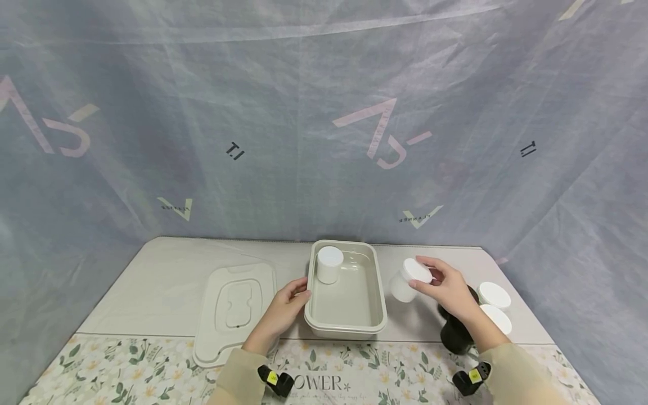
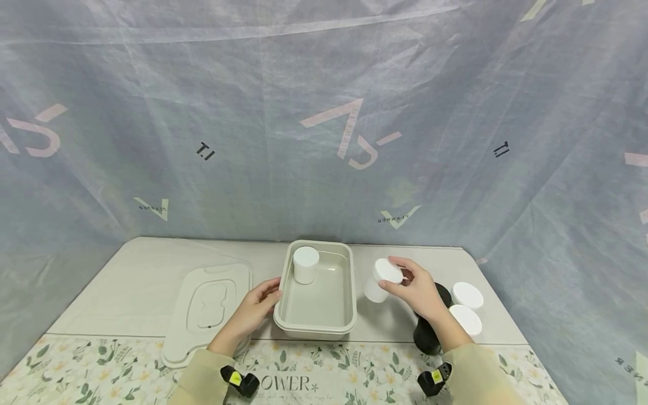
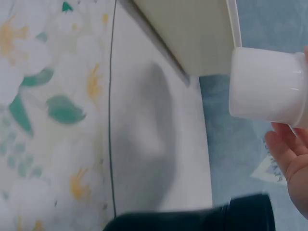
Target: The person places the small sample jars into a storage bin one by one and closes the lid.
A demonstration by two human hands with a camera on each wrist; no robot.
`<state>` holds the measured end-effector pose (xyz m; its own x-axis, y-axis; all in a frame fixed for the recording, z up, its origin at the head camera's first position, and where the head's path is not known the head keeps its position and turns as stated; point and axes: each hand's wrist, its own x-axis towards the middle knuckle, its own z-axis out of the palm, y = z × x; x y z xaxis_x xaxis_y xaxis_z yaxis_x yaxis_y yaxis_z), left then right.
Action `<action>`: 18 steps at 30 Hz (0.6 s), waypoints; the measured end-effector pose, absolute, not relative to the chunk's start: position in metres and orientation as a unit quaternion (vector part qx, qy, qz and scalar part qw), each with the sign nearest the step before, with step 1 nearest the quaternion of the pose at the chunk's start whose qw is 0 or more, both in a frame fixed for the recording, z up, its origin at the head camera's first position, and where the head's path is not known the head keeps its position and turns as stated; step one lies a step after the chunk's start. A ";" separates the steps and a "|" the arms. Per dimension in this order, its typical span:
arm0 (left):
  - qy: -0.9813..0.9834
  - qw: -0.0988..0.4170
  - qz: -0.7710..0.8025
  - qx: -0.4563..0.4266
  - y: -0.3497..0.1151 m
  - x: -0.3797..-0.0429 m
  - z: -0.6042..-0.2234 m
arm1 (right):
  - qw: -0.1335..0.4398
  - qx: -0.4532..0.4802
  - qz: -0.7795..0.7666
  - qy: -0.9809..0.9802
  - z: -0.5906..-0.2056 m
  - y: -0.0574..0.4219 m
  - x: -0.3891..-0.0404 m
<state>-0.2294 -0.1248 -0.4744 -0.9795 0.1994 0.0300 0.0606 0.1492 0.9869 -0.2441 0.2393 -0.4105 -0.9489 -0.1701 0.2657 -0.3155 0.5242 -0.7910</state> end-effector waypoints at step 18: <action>0.756 0.052 0.647 0.081 -0.124 -0.230 -0.475 | 0.114 0.159 0.533 -0.823 -0.399 0.201 -0.263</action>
